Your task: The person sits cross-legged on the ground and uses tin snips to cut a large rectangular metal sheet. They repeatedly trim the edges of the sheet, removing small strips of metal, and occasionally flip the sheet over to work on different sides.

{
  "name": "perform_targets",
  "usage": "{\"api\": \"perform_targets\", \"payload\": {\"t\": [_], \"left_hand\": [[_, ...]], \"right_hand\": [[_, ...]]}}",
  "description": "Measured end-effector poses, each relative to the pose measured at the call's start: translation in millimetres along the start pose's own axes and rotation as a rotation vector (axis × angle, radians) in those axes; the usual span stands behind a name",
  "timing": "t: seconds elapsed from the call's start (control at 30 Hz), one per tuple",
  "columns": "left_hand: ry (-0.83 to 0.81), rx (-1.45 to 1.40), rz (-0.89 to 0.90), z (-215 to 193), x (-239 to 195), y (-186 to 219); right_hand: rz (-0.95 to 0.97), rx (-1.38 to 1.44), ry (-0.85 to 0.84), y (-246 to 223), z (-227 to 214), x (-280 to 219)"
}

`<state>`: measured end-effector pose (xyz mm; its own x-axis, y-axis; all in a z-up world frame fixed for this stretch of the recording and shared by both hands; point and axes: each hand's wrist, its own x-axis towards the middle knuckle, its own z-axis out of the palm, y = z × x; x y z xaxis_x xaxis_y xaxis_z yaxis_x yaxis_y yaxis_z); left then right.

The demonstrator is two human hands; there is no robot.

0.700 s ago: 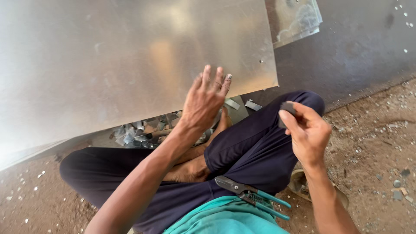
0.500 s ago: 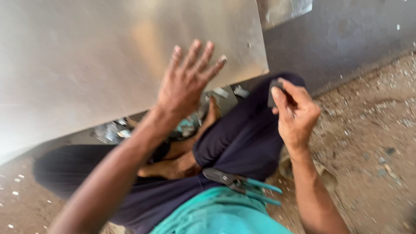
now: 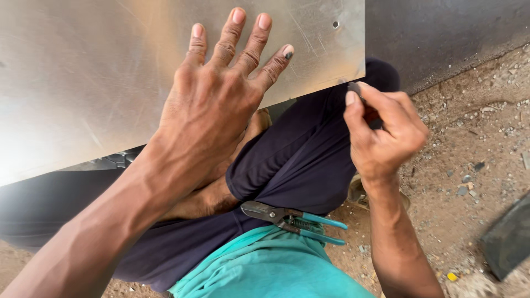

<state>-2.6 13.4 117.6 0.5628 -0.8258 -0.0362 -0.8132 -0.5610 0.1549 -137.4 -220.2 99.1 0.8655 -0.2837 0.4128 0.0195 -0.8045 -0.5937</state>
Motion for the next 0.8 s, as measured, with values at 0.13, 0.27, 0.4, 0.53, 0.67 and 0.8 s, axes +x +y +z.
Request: {"api": "perform_targets", "payload": {"t": [0.13, 0.27, 0.4, 0.53, 0.67, 0.8], "left_hand": [[0.06, -0.129, -0.012, -6, 4, 3], [0.064, 0.009, -0.011, -6, 6, 3], [0.093, 0.012, -0.005, -6, 7, 3], [0.085, -0.003, -0.009, -8, 8, 6], [0.05, 0.015, -0.02, -6, 11, 7], [0.042, -0.058, -0.001, -5, 7, 0]], "right_hand": [[0.017, 0.008, -0.034, 4, -5, -2], [-0.023, 0.004, -0.024, 12, -7, 0], [0.007, 0.01, -0.007, 12, -7, 3], [-0.017, -0.008, -0.044, 8, -9, 9], [-0.084, -0.017, -0.013, -1, 8, 16], [-0.052, -0.001, -0.201, -60, 30, -10]]}}
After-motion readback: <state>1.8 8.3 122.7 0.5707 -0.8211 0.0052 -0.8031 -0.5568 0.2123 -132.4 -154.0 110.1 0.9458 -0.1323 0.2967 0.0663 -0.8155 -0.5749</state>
